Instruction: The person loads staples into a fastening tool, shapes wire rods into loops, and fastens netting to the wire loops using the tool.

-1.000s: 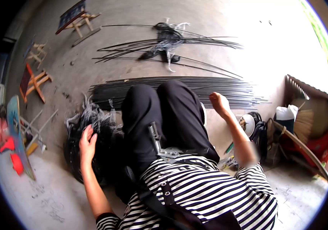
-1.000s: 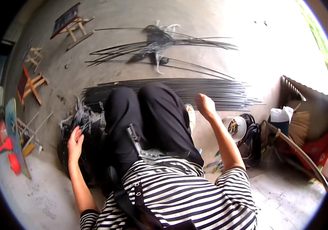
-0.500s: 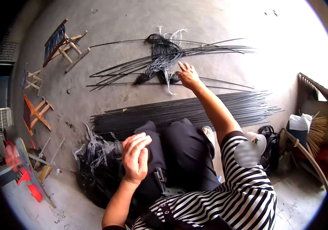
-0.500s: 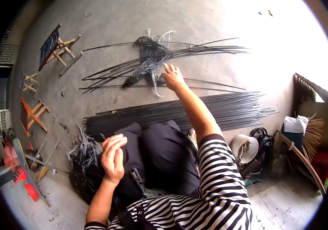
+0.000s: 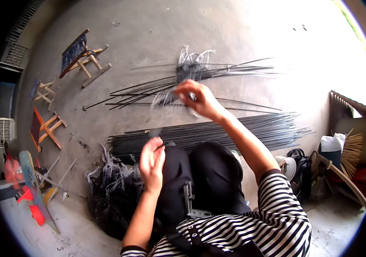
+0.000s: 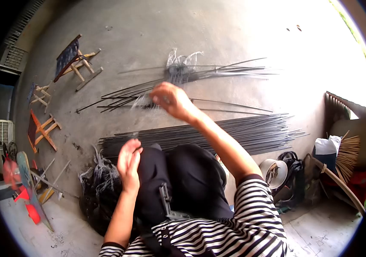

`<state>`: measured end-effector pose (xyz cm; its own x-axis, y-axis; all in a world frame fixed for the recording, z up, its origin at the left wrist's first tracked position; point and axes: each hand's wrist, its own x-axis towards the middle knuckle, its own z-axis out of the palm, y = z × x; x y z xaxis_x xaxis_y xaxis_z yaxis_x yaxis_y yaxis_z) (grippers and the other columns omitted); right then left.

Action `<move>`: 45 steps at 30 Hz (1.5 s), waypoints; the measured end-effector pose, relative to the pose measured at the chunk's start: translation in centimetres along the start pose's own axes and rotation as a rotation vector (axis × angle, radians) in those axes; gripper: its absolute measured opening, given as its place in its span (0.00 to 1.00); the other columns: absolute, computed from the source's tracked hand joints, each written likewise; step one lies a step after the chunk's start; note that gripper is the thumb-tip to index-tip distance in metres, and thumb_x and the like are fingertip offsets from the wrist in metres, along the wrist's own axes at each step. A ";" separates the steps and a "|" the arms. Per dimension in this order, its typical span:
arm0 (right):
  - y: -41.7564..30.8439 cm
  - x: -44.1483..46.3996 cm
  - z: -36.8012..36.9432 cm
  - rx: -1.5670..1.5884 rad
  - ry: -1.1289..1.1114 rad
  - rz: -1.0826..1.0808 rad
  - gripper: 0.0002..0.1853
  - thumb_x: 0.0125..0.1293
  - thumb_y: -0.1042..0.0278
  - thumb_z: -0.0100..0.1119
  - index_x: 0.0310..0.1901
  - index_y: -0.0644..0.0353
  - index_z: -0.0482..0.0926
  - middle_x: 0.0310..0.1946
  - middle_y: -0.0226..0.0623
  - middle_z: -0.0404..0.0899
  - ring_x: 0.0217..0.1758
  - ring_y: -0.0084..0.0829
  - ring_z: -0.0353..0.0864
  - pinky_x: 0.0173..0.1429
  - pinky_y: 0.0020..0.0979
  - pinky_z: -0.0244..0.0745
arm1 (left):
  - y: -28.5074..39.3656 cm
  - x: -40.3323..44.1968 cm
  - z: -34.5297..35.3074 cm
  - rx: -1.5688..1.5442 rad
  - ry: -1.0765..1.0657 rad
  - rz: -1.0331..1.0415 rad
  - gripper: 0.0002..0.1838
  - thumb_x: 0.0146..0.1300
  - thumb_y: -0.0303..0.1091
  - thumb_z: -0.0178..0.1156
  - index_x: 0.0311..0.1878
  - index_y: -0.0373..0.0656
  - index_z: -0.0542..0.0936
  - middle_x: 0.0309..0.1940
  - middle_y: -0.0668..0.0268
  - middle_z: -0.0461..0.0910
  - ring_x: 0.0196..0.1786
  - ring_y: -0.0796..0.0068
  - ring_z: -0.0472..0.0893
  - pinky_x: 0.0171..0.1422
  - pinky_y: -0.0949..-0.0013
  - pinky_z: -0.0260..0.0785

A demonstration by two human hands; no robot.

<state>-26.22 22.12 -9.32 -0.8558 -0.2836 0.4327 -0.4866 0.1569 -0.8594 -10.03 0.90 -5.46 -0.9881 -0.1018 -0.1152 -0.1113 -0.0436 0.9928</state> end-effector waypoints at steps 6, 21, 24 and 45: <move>-18.8 -8.5 3.0 0.536 -0.432 0.031 0.07 0.66 0.71 0.63 0.42 0.63 0.81 0.42 0.36 0.80 0.49 0.33 0.80 0.57 0.33 0.73 | -0.7 1.4 -2.7 -0.750 -0.012 -0.202 0.28 0.70 0.41 0.57 0.67 0.37 0.66 0.63 0.55 0.71 0.65 0.62 0.71 0.68 0.60 0.66; -17.6 -26.9 -5.6 0.447 0.015 1.118 0.26 0.69 0.40 0.54 0.36 0.61 0.79 0.27 0.40 0.84 0.30 0.31 0.85 0.39 0.29 0.79 | -3.1 -10.1 -10.0 -0.924 0.032 -0.089 0.11 0.73 0.38 0.52 0.49 0.41 0.76 0.46 0.55 0.83 0.53 0.54 0.82 0.65 0.48 0.73; -15.9 -28.1 -5.6 0.700 0.298 1.135 0.23 0.75 0.48 0.47 0.41 0.64 0.76 0.34 0.45 0.84 0.35 0.33 0.83 0.43 0.30 0.78 | -3.4 -10.8 -10.7 -0.884 -0.031 -0.043 0.11 0.73 0.38 0.53 0.48 0.42 0.77 0.46 0.55 0.83 0.54 0.54 0.82 0.65 0.47 0.72; -22.1 -18.8 -20.4 -0.636 0.870 -0.169 0.27 0.72 0.78 0.48 0.71 0.59 0.62 0.29 0.31 0.76 0.26 0.19 0.70 0.30 0.23 0.70 | 15.6 -5.9 -21.1 -0.034 0.655 0.707 0.22 0.77 0.37 0.45 0.71 0.43 0.63 0.27 0.69 0.69 0.24 0.83 0.59 0.28 0.77 0.53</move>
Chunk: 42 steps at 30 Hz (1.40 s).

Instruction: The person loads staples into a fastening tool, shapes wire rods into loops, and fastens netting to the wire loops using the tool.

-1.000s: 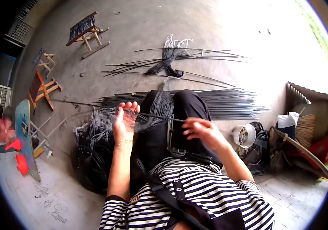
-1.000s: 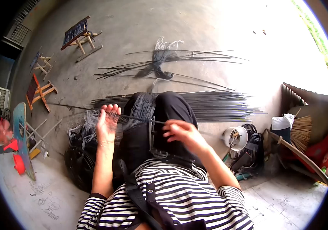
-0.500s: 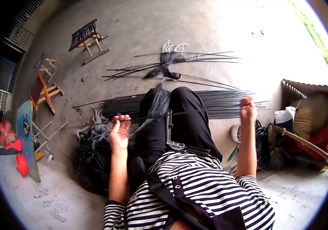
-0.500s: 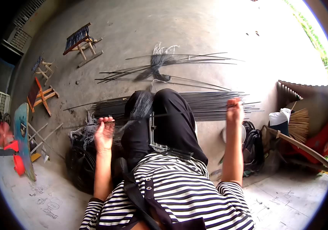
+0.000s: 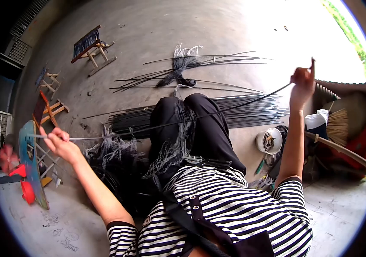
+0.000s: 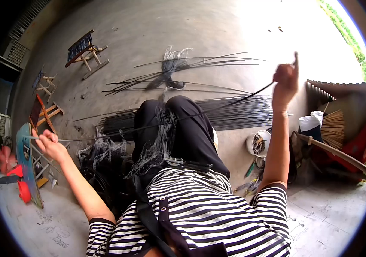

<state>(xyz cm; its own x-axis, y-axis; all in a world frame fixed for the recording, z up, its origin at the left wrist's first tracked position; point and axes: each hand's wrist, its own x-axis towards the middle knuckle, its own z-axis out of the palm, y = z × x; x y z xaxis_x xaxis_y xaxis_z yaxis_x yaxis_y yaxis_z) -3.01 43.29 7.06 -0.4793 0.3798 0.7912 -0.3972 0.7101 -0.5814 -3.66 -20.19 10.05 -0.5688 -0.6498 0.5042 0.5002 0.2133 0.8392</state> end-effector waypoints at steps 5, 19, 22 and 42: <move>-8.9 -0.7 6.3 -0.263 -0.583 -0.522 0.33 0.59 0.84 0.54 0.65 0.43 0.73 0.30 0.28 0.74 0.31 0.22 0.73 0.33 0.24 0.72 | 3.6 -5.3 8.1 0.267 -0.445 0.337 0.17 0.74 0.32 0.48 0.63 0.40 0.72 0.39 0.67 0.80 0.23 0.87 0.61 0.27 0.81 0.54; -12.9 -3.4 12.2 -0.124 -0.844 -0.659 0.19 0.55 0.69 0.62 0.51 0.53 0.78 0.26 0.30 0.70 0.31 0.31 0.77 0.32 0.33 0.74 | 4.5 -11.8 15.7 0.478 -1.151 0.427 0.08 0.66 0.29 0.58 0.46 0.40 0.81 0.33 0.60 0.81 0.30 0.62 0.82 0.34 0.65 0.72; -13.1 -3.3 12.7 -0.083 -0.863 -0.596 0.15 0.58 0.69 0.63 0.48 0.56 0.79 0.26 0.32 0.73 0.32 0.33 0.78 0.33 0.34 0.74 | 3.7 -11.6 15.7 0.453 -1.173 0.392 0.08 0.67 0.30 0.56 0.45 0.40 0.80 0.32 0.60 0.82 0.30 0.61 0.82 0.35 0.64 0.73; -16.2 1.8 15.6 0.233 -0.684 -0.682 0.13 0.54 0.72 0.69 0.43 0.59 0.82 0.27 0.34 0.82 0.29 0.35 0.82 0.31 0.31 0.76 | 7.4 -3.7 19.0 -0.091 -1.578 -0.496 0.18 0.73 0.33 0.47 0.55 0.32 0.78 0.38 0.63 0.83 0.33 0.81 0.77 0.37 0.77 0.69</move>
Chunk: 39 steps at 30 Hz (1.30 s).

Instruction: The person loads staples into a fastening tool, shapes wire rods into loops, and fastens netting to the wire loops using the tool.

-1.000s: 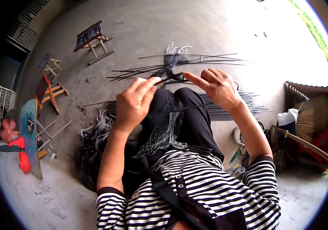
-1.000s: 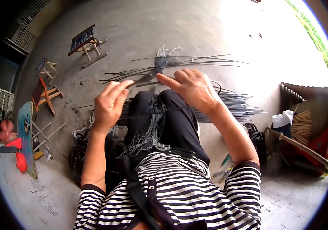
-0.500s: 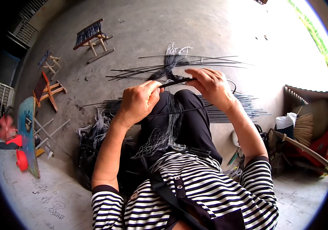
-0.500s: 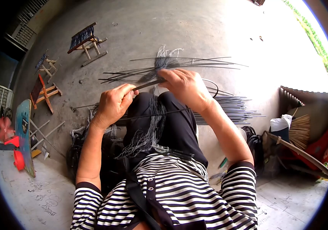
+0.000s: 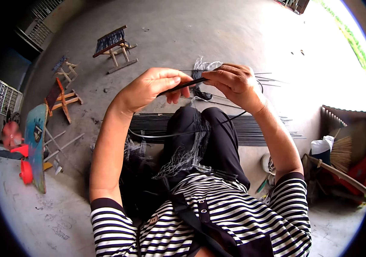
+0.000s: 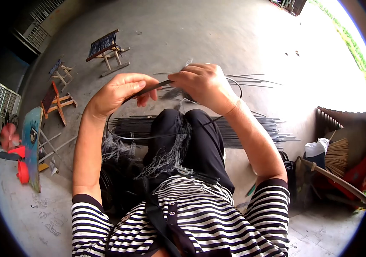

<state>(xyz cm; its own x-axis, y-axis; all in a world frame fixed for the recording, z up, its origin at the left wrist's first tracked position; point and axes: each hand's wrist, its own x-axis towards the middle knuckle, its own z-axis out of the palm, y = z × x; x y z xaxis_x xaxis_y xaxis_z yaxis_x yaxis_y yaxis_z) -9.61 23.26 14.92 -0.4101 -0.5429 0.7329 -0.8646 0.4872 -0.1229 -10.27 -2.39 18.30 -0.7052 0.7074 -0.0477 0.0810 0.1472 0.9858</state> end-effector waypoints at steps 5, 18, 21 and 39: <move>-1.3 2.2 0.2 0.040 -0.012 -0.126 0.17 0.50 0.71 0.68 0.45 0.58 0.81 0.29 0.32 0.82 0.32 0.35 0.83 0.34 0.32 0.78 | 1.4 0.4 0.8 -0.007 -0.051 -0.097 0.15 0.73 0.34 0.47 0.49 0.33 0.80 0.27 0.64 0.82 0.24 0.81 0.75 0.28 0.76 0.66; -13.8 -13.3 3.7 0.192 -1.160 0.294 0.18 0.67 0.58 0.54 0.44 0.68 0.78 0.37 0.44 0.82 0.44 0.39 0.83 0.46 0.36 0.79 | -1.6 -10.2 -9.2 -0.437 0.489 0.275 0.10 0.75 0.37 0.51 0.47 0.40 0.76 0.22 0.76 0.63 0.19 0.88 0.55 0.22 0.80 0.46; -14.8 -17.6 6.4 0.126 -1.273 0.357 0.19 0.65 0.58 0.58 0.44 0.70 0.78 0.34 0.44 0.85 0.40 0.39 0.87 0.37 0.36 0.81 | -5.2 -10.3 -9.0 -0.490 0.572 0.292 0.12 0.75 0.37 0.51 0.50 0.40 0.76 0.23 0.75 0.63 0.19 0.87 0.55 0.23 0.80 0.47; -13.2 -19.4 6.3 0.601 -1.215 0.756 0.21 0.60 0.60 0.60 0.55 0.57 0.79 0.52 0.42 0.77 0.58 0.40 0.77 0.61 0.37 0.74 | -12.9 -7.1 0.1 -0.514 0.627 -0.006 0.10 0.74 0.37 0.53 0.45 0.42 0.78 0.27 0.73 0.70 0.21 0.86 0.62 0.24 0.82 0.51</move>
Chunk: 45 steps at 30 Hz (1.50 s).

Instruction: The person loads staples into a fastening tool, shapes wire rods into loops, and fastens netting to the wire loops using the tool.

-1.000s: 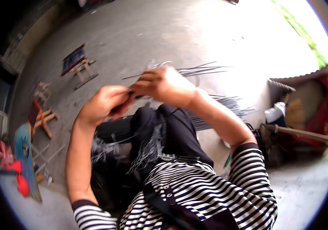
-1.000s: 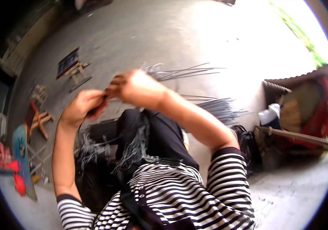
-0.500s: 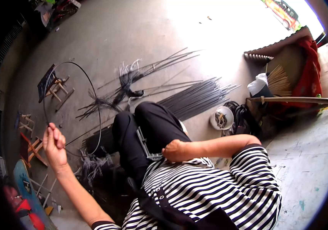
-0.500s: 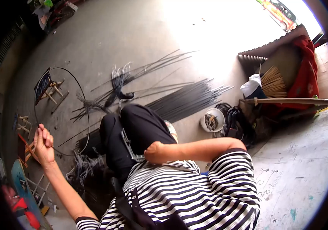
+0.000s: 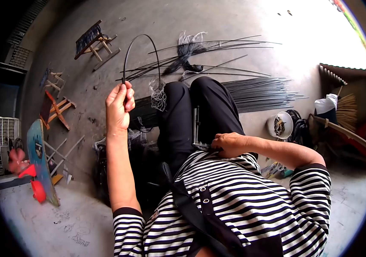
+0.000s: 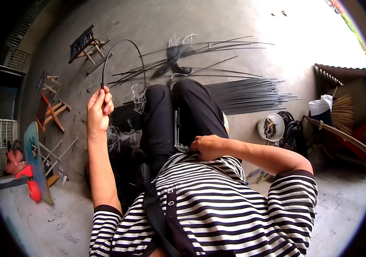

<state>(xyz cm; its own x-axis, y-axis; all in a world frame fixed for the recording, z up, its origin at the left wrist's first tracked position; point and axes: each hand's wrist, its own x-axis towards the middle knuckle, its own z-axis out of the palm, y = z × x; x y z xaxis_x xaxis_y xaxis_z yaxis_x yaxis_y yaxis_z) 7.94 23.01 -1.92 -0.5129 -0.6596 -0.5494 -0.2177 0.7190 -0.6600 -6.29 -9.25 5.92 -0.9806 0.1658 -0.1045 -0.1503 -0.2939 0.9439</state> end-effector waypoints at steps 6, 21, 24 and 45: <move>-0.5 -0.2 -3.1 0.029 -0.186 0.057 0.21 0.55 0.60 0.63 0.48 0.63 0.82 0.41 0.43 0.83 0.47 0.39 0.83 0.52 0.34 0.79 | -0.8 -0.1 0.5 0.030 -0.027 -0.025 0.10 0.74 0.37 0.53 0.44 0.42 0.78 0.26 0.73 0.71 0.20 0.86 0.62 0.24 0.82 0.52; -5.5 -1.6 -9.7 0.773 0.603 -0.192 0.14 0.65 0.67 0.64 0.47 0.64 0.74 0.26 0.29 0.76 0.28 0.16 0.74 0.31 0.21 0.70 | -3.3 -2.6 6.8 0.208 -0.032 -0.022 0.11 0.75 0.35 0.49 0.40 0.40 0.78 0.24 0.73 0.73 0.22 0.86 0.67 0.27 0.82 0.59; -5.3 1.3 -8.6 0.869 0.610 -0.349 0.07 0.69 0.71 0.57 0.43 0.66 0.79 0.28 0.30 0.82 0.38 0.23 0.81 0.46 0.26 0.74 | -4.8 -2.2 8.2 0.349 -0.005 0.031 0.11 0.75 0.34 0.49 0.42 0.39 0.78 0.27 0.71 0.78 0.28 0.83 0.76 0.34 0.77 0.68; -5.7 0.2 -5.0 1.335 0.574 -0.209 0.21 0.75 0.71 0.50 0.68 0.62 0.68 0.31 0.34 0.77 0.22 0.16 0.63 0.25 0.20 0.61 | -7.2 -3.9 11.2 0.443 -0.047 0.133 0.11 0.74 0.32 0.47 0.44 0.37 0.78 0.21 0.71 0.75 0.17 0.85 0.70 0.22 0.79 0.61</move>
<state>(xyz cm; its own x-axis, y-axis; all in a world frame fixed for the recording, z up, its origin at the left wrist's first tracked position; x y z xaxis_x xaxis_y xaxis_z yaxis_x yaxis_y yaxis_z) 4.94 19.91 4.32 -0.8912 -0.3195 -0.3220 0.4211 -0.3185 -0.8493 0.08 2.81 3.02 -0.9794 0.1993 0.0311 0.0546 0.1131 0.9921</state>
